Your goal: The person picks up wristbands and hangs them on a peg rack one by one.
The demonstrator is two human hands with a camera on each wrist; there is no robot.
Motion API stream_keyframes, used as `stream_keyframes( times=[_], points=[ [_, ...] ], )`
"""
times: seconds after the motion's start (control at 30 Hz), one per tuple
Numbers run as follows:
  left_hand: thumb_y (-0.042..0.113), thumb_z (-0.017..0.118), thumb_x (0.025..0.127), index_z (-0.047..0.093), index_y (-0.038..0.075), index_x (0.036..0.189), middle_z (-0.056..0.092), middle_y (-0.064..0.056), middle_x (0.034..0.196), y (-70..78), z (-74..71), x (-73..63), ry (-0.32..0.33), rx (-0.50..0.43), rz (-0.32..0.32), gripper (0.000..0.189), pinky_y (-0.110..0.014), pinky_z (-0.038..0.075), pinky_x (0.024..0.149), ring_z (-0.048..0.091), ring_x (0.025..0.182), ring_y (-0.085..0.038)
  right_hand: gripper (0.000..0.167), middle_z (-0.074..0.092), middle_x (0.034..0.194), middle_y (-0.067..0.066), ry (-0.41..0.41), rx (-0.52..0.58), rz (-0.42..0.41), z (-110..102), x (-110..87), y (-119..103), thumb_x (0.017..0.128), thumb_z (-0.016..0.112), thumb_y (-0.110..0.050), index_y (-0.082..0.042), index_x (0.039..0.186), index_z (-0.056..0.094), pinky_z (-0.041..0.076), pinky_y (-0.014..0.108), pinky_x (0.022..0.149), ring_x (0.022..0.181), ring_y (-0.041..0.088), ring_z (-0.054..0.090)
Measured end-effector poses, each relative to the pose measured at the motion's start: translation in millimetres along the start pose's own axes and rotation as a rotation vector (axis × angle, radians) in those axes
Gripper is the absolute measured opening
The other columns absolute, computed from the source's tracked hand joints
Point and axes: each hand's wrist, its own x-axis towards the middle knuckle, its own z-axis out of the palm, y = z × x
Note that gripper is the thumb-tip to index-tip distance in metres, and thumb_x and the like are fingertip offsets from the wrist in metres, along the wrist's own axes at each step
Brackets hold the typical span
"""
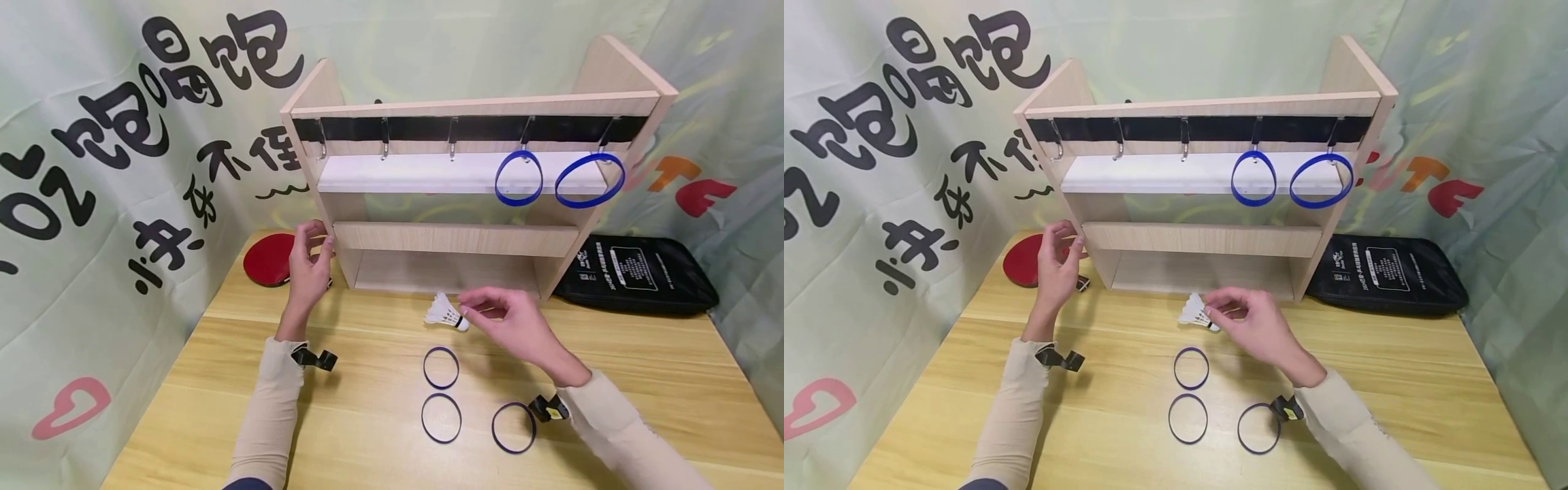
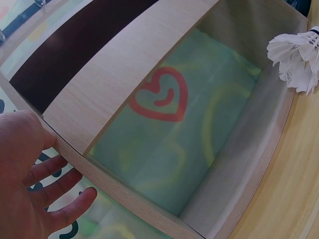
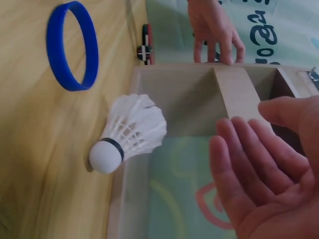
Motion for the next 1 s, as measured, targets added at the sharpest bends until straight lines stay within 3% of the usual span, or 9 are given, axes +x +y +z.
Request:
stream_keyframes(
  times=[0.27,0.6,0.83,1.0],
  points=[
    [0.006,0.063,0.109,0.054,-0.003,0.137,0.065,-0.023,0.135,0.5,-0.4,0.0,0.002,-0.013,-0.014,0.03,-0.026,0.064,0.086,0.067,0.117,-0.043,0.012,0.084,0.1,0.005,-0.163,-0.045,-0.017,12,-0.7,5,0.098,0.08,-0.005,-0.004,0.109,0.082,0.066,0.024,0.079,0.087,0.006,0.075],
    [0.006,0.062,0.11,0.055,-0.002,0.137,0.065,-0.024,0.135,0.8,0.1,0.4,0.003,0.008,-0.009,0.029,-0.032,0.066,0.086,0.069,0.116,-0.037,0.012,0.081,0.097,-0.001,-0.318,-0.141,-0.022,24,4.7,10,0.098,0.079,-0.005,-0.004,0.109,0.082,0.063,0.024,0.08,0.088,0.005,0.071],
    [0.006,0.062,0.109,0.055,-0.003,0.136,0.065,-0.024,0.135,1.1,0.1,0.1,0.003,0.008,-0.012,0.029,-0.029,0.065,0.085,0.069,0.115,-0.038,0.009,0.081,0.094,0.002,-0.37,-0.154,-0.038,31,7.3,14,0.097,0.079,-0.003,-0.002,0.106,0.081,0.063,0.023,0.078,0.085,0.006,0.072],
    [0.006,0.062,0.109,0.055,-0.004,0.136,0.065,-0.025,0.134,0.6,0.1,0.8,0.001,0.0,-0.006,0.029,-0.029,0.065,0.085,0.068,0.116,-0.041,0.012,0.081,0.094,0.002,-0.386,-0.237,-0.021,38,5.0,17,0.096,0.08,-0.004,-0.002,0.107,0.08,0.063,0.022,0.077,0.085,0.006,0.071]
  ],
)
